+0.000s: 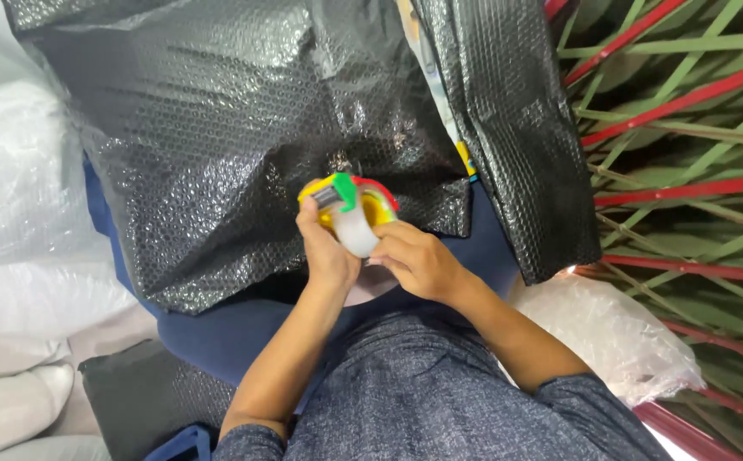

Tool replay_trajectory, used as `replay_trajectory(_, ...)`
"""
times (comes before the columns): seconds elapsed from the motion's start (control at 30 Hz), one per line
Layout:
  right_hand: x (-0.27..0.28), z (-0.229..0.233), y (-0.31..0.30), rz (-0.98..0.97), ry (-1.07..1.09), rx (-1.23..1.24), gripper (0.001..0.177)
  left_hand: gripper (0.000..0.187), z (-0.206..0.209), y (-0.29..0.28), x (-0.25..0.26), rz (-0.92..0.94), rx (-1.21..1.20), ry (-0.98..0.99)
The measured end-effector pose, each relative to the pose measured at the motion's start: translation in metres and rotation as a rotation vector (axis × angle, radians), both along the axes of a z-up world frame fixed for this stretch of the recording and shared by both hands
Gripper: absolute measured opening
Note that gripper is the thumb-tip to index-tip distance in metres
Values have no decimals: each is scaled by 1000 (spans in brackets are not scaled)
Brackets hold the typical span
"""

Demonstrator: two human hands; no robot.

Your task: The person is wrapping a rectangular object in black bubble wrap and securing the edges with clear tape using a handheld dispenser.

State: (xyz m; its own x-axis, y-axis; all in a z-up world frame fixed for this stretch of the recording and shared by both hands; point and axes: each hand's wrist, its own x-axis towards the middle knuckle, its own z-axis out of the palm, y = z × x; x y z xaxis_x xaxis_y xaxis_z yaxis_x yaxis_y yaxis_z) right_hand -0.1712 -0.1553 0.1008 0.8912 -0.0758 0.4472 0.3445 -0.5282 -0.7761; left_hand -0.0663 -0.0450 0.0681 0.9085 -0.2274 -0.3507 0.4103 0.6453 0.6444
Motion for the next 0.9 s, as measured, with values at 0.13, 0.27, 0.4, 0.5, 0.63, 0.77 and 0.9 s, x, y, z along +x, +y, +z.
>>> replay_trajectory(0.13,-6,13,-23,-98,-63,-121,9,30,21,-21,17,-143,-105,-29)
replay_trajectory(0.27,-8,27,-54,-202,-82,-193,4,45,43,-45,24,-416,-105,-172)
replay_trajectory(0.4,-3,30,-96,-295,-17,-251,9,91,21,-53,41,-584,-125,-260)
replay_trajectory(0.5,6,-6,-160,-377,23,-362,11,88,61,-32,44,-558,-63,-313)
replay_trajectory(0.63,25,-59,-237,-477,53,-540,10,79,44,0,38,-542,40,-334)
replay_trajectory(0.77,43,-128,-293,-662,190,-689,13,70,25,31,22,-553,172,-307)
replay_trajectory(0.9,50,-158,-294,-666,243,-543,21,49,9,55,6,-506,334,-270)
